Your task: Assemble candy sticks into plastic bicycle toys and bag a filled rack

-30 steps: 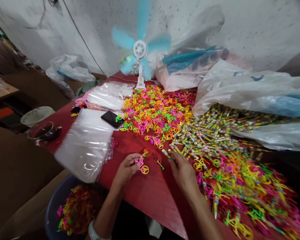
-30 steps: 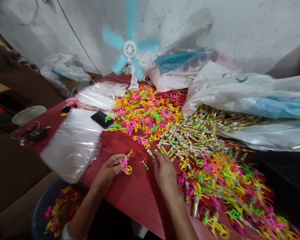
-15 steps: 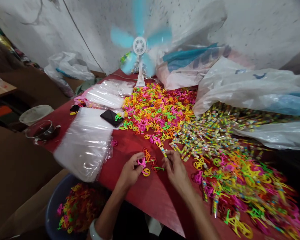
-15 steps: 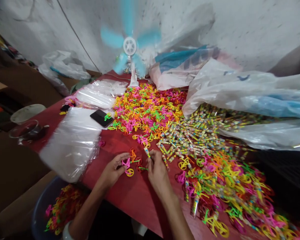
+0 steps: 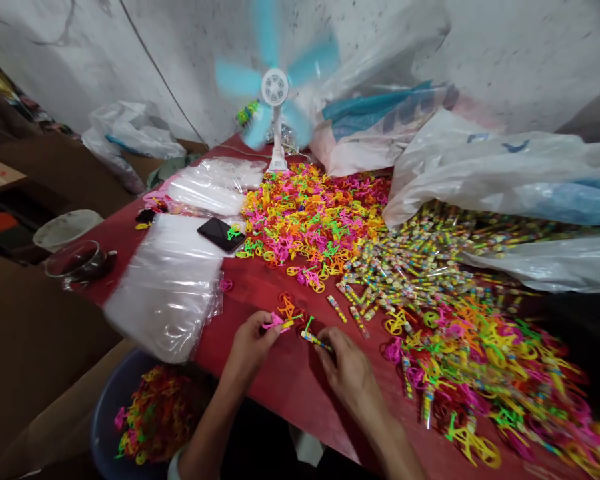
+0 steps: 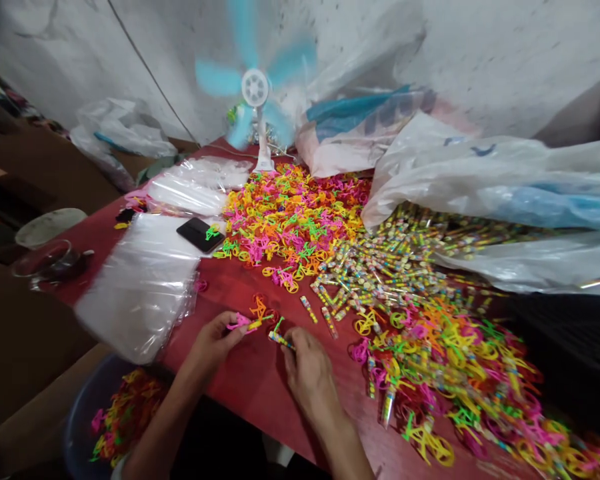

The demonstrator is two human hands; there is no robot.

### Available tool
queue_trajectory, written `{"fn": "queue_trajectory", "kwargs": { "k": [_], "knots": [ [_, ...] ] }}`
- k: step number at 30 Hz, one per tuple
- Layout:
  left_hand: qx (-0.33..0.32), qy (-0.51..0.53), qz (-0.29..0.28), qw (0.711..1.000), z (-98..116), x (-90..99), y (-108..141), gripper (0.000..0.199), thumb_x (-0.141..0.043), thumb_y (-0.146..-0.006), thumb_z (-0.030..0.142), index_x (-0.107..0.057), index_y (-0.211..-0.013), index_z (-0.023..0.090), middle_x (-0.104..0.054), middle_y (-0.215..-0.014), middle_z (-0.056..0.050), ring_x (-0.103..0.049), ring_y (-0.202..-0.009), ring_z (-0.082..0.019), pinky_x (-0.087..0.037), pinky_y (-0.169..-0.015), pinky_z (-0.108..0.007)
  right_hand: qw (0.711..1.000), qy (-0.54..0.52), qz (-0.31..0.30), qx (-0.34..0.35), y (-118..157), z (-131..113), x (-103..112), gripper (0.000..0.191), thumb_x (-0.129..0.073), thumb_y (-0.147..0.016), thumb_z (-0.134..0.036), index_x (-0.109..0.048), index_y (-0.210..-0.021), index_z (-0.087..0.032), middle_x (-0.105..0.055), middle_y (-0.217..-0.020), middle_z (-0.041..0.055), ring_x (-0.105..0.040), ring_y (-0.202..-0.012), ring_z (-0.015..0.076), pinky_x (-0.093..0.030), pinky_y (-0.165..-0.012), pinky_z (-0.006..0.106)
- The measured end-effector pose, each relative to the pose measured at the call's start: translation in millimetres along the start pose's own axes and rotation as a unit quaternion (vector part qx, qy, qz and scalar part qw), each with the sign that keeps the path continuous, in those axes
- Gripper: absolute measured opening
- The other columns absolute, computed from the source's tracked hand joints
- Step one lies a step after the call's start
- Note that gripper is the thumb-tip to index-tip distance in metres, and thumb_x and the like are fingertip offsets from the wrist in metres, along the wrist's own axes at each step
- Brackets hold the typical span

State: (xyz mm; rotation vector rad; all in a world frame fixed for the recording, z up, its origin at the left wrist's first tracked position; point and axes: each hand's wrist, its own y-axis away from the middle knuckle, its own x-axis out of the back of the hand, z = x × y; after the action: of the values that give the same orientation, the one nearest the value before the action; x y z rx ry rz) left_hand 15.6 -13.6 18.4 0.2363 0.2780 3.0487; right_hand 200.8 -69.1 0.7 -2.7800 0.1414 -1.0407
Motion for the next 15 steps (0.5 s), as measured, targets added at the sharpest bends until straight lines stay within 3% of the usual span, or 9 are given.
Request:
{"fn": "queue_trajectory", "kwargs": {
  "k": [6,8,10,13,15],
  "knots": [
    [0.01,-0.127,0.041,0.991,30,71.8,11,0.022,-0.07,-0.062,0.039,-0.066,-0.074,0.021,-0.065,-0.068,0.0,-0.056,-0.066,-0.018,-0.042,-0.062,-0.025,0.997,-0.032,0.054,-0.043,3,21,14,0.021,-0.043,-0.091,-0.03,-0.058,-0.105,-0.023,-0.07,-0.098,0.0065,-0.067,-0.089,0.0207,-0.052,-0.075,0.032],
    [0.022,-0.142,0.039,0.989,37,82.0,15,0.024,-0.071,-0.061,0.039,-0.067,-0.078,0.021,-0.066,-0.069,0.0,-0.056,-0.067,-0.018,-0.042,-0.062,-0.025,0.996,-0.036,0.06,-0.053,-1,22,10,0.021,-0.044,-0.091,-0.032,-0.059,-0.101,-0.022,-0.07,-0.094,0.0064,-0.067,-0.086,0.0213,-0.052,-0.075,0.033],
    [0.029,-0.107,0.004,0.994,37,71.8,17,0.023,-0.071,-0.062,0.039,-0.066,-0.075,0.02,-0.065,-0.07,0.0,-0.057,-0.069,-0.018,-0.043,-0.064,-0.025,0.994,-0.059,0.066,-0.057,-6,18,0,0.022,-0.043,-0.092,-0.035,-0.058,-0.099,-0.021,-0.069,-0.094,0.0071,-0.067,-0.086,0.0216,-0.053,-0.076,0.033],
    [0.042,-0.014,-0.076,0.996,22,29.8,18,0.02,-0.066,-0.066,0.037,-0.062,-0.073,0.019,-0.066,-0.083,-0.003,-0.058,-0.077,-0.019,-0.045,-0.071,-0.028,0.992,-0.097,0.058,-0.05,-8,5,-17,0.024,-0.039,-0.094,-0.037,-0.056,-0.097,-0.021,-0.069,-0.091,0.0074,-0.067,-0.085,0.0204,-0.053,-0.075,0.032],
    [0.037,-0.017,-0.088,0.995,9,1.4,19,0.016,-0.063,-0.068,0.034,-0.059,-0.071,0.019,-0.064,-0.082,-0.004,-0.057,-0.076,-0.018,-0.044,-0.072,-0.028,0.992,-0.109,0.054,-0.046,-4,-3,-25,0.024,-0.037,-0.095,-0.037,-0.054,-0.096,-0.021,-0.069,-0.086,0.0058,-0.067,-0.077,0.0182,-0.054,-0.07,0.029]
  ]
}}
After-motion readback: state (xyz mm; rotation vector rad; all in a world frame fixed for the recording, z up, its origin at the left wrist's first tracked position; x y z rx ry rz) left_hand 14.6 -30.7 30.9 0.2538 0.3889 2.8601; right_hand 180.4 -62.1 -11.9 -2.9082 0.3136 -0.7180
